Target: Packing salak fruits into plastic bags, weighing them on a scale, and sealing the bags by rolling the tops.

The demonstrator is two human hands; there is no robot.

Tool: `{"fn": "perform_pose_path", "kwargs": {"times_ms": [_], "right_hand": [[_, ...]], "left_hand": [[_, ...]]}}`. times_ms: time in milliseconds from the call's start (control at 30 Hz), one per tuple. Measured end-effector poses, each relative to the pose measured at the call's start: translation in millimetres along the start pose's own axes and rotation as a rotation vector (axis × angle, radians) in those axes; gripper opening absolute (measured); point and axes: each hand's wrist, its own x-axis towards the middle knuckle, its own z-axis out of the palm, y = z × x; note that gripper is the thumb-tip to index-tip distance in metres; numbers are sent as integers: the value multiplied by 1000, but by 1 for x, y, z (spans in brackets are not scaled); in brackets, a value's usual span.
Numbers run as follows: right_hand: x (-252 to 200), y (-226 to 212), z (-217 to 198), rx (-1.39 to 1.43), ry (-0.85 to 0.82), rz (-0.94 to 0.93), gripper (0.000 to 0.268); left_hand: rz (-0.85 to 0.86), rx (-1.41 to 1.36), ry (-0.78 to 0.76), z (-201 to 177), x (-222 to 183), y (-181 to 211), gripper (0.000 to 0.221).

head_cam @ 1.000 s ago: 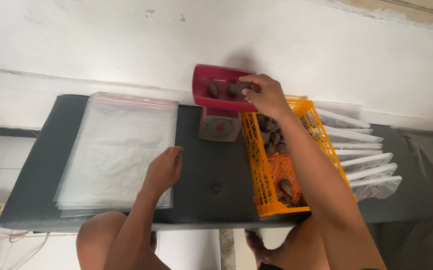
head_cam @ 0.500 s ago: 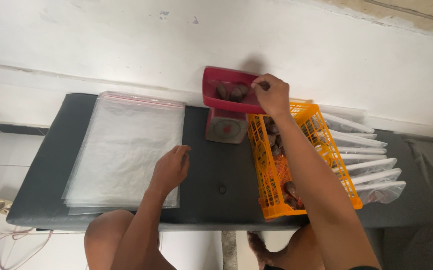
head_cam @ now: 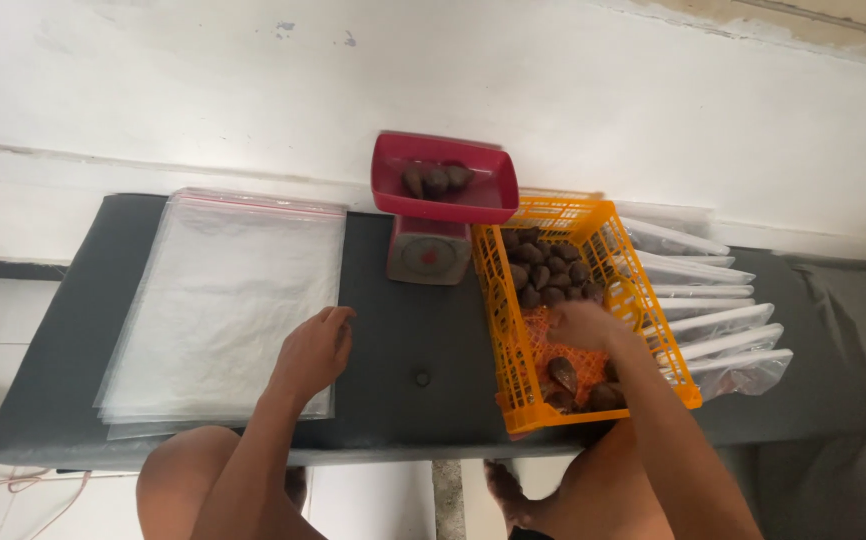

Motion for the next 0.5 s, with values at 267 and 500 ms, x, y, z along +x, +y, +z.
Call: {"fn": "perform_pose_path", "kwargs": {"times_ms": [267, 500], "right_hand": [[5, 25, 59, 28, -81, 27, 62], [-15, 28, 50, 176, 35, -6, 54]], "left_hand": [[-26, 22, -17, 10, -6, -4, 30], [-42, 26, -13, 16, -7, -10, 30]]}}
